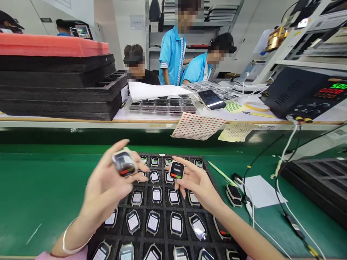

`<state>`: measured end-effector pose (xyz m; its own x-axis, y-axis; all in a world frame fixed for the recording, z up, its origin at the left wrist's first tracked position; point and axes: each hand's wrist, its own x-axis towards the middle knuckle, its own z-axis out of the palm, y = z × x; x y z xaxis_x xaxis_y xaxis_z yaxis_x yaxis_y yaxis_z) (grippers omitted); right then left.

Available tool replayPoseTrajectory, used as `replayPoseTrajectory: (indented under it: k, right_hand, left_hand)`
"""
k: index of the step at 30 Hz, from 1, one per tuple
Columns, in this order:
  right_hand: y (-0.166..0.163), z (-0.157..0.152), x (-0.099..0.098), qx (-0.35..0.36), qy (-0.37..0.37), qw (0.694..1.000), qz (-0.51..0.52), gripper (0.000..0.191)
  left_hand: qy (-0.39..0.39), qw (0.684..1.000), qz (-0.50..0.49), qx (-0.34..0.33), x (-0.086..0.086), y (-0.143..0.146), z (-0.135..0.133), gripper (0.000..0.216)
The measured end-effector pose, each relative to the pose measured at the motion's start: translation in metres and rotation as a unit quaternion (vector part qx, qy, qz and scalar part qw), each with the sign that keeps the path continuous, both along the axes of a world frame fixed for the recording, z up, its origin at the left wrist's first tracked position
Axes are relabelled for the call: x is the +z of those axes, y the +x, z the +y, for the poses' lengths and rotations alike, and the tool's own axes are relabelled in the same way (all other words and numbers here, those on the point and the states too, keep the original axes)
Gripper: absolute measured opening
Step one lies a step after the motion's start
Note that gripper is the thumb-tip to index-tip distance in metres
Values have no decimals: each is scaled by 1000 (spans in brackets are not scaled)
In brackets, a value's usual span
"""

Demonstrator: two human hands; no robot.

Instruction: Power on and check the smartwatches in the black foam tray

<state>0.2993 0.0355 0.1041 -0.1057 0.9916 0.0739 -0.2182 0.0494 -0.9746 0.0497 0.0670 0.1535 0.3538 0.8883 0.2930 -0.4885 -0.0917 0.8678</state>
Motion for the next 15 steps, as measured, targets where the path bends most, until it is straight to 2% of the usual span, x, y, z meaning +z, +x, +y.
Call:
replayPoseTrajectory:
  k: [4,7,15]
  right_hand:
    - [-1,-3,5,-3,17,1000,3,56]
    - [-2,-4,6,-23,31,999,-15,52]
    - [-2,-2,4,-101,45,989,-99,23]
  left_hand:
    - [-64,991,29,-112,-26,39,18,56]
    - [-69,987,52,-133,-39,53,21,53]
    - [-30,985,36,-167,-45,53,16,50]
